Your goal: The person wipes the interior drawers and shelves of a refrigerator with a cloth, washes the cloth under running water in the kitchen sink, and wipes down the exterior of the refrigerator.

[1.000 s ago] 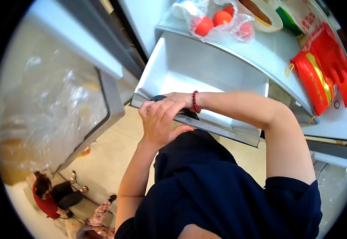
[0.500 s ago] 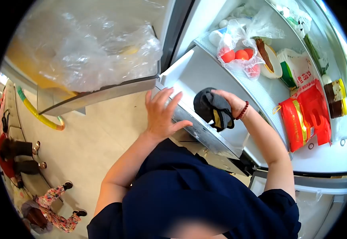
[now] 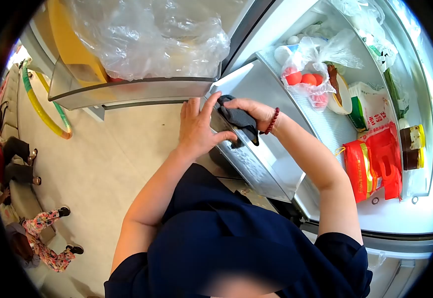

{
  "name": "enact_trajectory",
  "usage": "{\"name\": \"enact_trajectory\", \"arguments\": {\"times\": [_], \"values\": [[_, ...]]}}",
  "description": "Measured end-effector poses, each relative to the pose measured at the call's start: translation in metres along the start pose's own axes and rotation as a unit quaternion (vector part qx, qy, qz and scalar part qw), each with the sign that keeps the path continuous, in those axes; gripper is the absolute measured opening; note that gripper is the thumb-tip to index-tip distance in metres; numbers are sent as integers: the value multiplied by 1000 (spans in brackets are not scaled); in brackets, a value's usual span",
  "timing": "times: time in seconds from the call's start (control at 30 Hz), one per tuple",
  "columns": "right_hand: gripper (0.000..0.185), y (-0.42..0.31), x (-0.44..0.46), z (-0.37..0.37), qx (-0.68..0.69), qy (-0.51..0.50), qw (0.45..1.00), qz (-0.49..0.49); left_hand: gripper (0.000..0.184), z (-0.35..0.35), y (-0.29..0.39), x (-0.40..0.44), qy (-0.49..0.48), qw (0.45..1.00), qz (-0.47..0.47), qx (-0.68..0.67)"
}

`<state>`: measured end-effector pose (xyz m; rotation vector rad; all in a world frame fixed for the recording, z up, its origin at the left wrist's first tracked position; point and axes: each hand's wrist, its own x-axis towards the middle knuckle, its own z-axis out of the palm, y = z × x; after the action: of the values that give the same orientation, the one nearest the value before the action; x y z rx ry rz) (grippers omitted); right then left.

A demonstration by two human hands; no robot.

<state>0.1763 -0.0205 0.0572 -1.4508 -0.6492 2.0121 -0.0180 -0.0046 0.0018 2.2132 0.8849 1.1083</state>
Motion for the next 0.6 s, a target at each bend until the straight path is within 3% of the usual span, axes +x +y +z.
{"name": "enact_trajectory", "arguments": {"times": [0.17, 0.43, 0.6], "values": [[32, 22, -31, -10, -94, 30, 995, -2, 98, -5, 6, 3, -3, 1000, -9, 16], [31, 57, -72, -29, -112, 17, 993, 24, 104, -8, 11, 5, -51, 997, -55, 13], [29, 73, -102, -35, -131, 14, 990, 59, 98, -2, 7, 5, -19, 999, -18, 33]]}}
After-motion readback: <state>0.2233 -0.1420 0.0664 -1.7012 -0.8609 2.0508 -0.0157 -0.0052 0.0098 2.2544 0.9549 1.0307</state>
